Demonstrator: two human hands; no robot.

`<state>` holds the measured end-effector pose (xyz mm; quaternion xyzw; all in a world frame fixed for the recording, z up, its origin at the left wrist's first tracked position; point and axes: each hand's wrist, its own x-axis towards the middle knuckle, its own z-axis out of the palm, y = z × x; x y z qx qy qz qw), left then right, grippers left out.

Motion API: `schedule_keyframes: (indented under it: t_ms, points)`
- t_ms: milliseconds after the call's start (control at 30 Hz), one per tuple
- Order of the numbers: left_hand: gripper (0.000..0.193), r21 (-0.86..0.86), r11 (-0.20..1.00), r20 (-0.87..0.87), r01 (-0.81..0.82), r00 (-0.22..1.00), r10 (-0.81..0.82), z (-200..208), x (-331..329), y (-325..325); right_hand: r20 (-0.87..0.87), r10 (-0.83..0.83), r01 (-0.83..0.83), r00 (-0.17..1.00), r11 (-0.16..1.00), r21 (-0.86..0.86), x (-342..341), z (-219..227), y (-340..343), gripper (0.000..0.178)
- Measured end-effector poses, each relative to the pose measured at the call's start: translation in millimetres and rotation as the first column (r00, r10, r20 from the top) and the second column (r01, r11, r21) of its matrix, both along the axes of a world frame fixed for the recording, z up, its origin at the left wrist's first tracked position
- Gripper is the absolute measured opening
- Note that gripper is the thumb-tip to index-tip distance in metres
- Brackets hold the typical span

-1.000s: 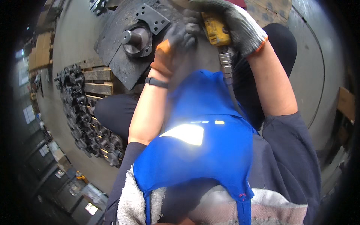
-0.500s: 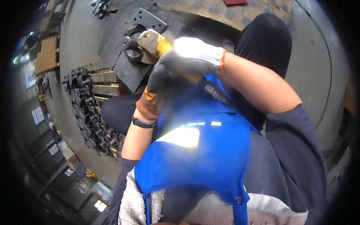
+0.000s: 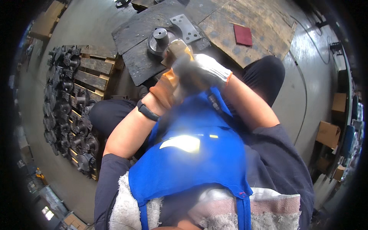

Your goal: The person sits on the floor and uses a handheld angle grinder to smooth the surface of metal parts. They hold each part with one hand and grind it with the other, then place the finished part aside and pick up the next one from a nearby stack.

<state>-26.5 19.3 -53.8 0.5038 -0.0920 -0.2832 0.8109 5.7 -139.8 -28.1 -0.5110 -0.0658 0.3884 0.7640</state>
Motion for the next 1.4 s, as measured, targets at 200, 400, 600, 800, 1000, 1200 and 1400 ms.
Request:
schedule_keyframes:
  t_ms: [200, 400, 600, 800, 1000, 1200, 1400]
  points:
    - [0.034, 0.438, 0.886, 0.415, -0.152, 0.908, -0.050, 35, 2, 23, 0.611, 0.279, 0.019, 0.740, 0.901, -0.434, 8, 21, 19, 0.030]
    - [0.024, 0.789, 0.524, 0.536, -0.320, 0.775, -0.335, -33, 30, 6, 0.573, 0.253, 0.115, 0.780, 0.842, -0.528, 24, 22, 30, 0.037]
    - [0.033, 0.445, 0.867, -0.021, -0.222, 0.966, 0.258, -2, 22, -3, 0.576, 0.089, 0.188, 0.813, 0.895, -0.404, 15, 24, 38, 0.031]
    - [0.072, 0.657, 0.701, 0.258, -0.277, 0.957, 0.136, 18, 14, -12, 0.518, 0.271, 0.073, 0.811, 0.832, -0.549, 29, 28, 22, 0.033]
    - [0.078, 0.612, 0.778, 0.083, -0.138, 0.990, 0.110, -5, 30, -6, 0.173, 0.016, 0.054, 0.985, 0.917, -0.395, 28, 29, 32, 0.035]
    - [0.069, 0.354, 0.841, 0.158, -0.410, 0.912, 0.378, 25, -5, -5, 0.226, -0.065, 0.162, 0.972, 0.883, -0.440, 17, 38, 38, 0.027]
    - [0.064, 0.717, 0.669, 0.295, -0.194, 0.955, -0.040, 21, 31, -5, 0.138, -0.041, 0.100, 0.990, 0.885, -0.454, 25, 35, 38, 0.028]
